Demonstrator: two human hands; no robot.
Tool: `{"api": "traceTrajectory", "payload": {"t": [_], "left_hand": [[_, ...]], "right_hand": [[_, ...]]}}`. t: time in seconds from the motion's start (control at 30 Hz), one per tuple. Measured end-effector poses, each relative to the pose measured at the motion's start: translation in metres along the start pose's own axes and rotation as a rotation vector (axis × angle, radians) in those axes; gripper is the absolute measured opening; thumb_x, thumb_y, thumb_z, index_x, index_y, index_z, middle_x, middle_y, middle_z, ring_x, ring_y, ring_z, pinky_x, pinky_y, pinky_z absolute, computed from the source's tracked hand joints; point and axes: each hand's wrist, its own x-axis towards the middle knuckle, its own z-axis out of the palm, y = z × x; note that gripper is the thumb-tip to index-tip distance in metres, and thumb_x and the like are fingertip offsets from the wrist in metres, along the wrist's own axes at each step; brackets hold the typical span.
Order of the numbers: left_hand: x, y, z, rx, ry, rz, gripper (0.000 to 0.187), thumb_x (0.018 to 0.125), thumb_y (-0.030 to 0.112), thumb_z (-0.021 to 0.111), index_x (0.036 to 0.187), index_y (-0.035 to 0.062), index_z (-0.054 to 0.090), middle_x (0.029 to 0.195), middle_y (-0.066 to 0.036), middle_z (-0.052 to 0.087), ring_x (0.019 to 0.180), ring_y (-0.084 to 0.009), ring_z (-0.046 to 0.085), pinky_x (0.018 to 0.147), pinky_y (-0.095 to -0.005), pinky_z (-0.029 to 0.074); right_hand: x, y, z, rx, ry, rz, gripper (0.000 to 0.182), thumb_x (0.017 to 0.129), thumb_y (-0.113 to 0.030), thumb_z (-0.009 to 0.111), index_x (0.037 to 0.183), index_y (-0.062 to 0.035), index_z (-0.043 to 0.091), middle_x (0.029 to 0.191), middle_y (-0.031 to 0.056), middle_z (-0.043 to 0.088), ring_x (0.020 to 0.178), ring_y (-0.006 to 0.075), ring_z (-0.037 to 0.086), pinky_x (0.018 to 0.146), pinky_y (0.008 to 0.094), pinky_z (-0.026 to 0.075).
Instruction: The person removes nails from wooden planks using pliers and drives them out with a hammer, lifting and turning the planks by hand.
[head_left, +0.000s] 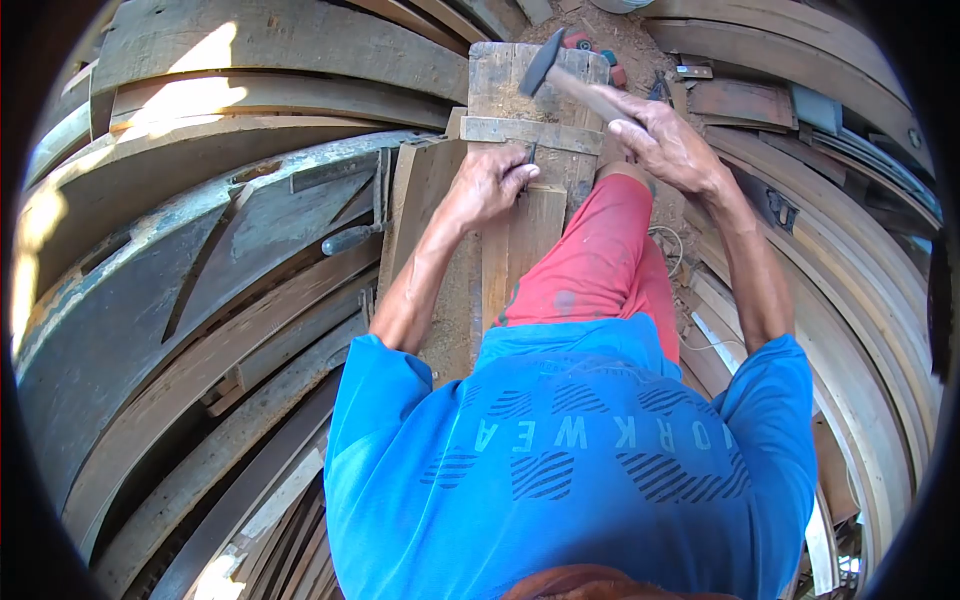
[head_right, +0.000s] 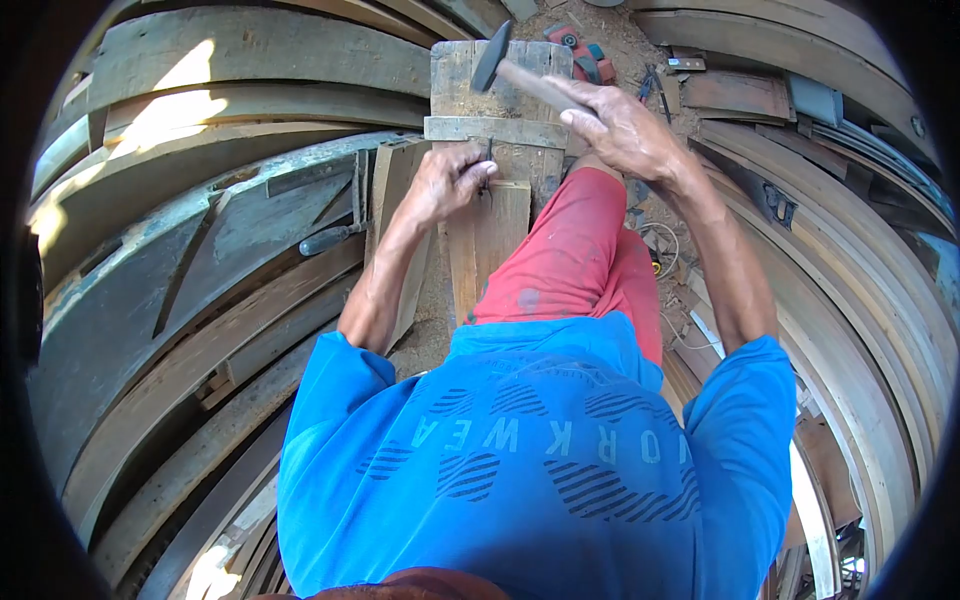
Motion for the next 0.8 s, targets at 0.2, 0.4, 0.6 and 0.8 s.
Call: {"api": "traceTrajectory", "payload": {"t": [0.2,0.4,0.6,0.8], "left_hand": [[-0.036,-0.001,0.009,-0.135,0.276,0.154,0.002,0.092,-0.001,0.069,0.092,0.0012,0.068,0.075,-0.013,0.065,0.068,-0.0269,0.068,0.061,-0.0363,0.053],[-0.039,0.021,0.001,0.130,0.188,0.096,0.025,0.092,0.004,0.071,0.117,0.0072,0.070,0.093,-0.016,0.062,0.085,-0.0314,0.063,0.072,-0.0416,0.052],[-0.052,0.000,0.022,0.431,0.067,0.168,0.041,0.079,0.007,0.080,0.119,0.0084,0.072,0.097,-0.014,0.064,0.090,-0.0344,0.059,0.077,-0.0446,0.049],[-0.052,-0.007,0.022,0.402,0.118,0.299,0.039,0.077,0.006,0.080,0.115,0.0064,0.071,0.097,-0.013,0.065,0.088,-0.0344,0.059,0.077,-0.0446,0.048]], "right_hand": [[-0.030,0.016,0.019,0.217,0.226,0.087,0.059,0.104,-0.029,0.054,0.156,-0.0033,0.044,0.084,0.0009,0.056,0.070,0.0094,0.050,0.064,0.0285,0.046],[-0.051,0.020,0.041,0.387,0.240,0.169,0.058,0.104,-0.025,0.056,0.158,-0.0071,0.042,0.079,-0.0016,0.052,0.064,0.0063,0.045,0.058,0.0257,0.043],[-0.063,0.020,0.049,0.422,0.248,0.149,0.059,0.104,-0.027,0.057,0.158,-0.0096,0.042,0.078,-0.0022,0.053,0.063,0.0059,0.046,0.056,0.0252,0.043],[-0.076,0.017,0.055,0.474,0.302,0.142,0.059,0.104,-0.024,0.057,0.159,-0.0098,0.041,0.079,-0.0026,0.053,0.064,0.0046,0.046,0.057,0.0232,0.043]]}}
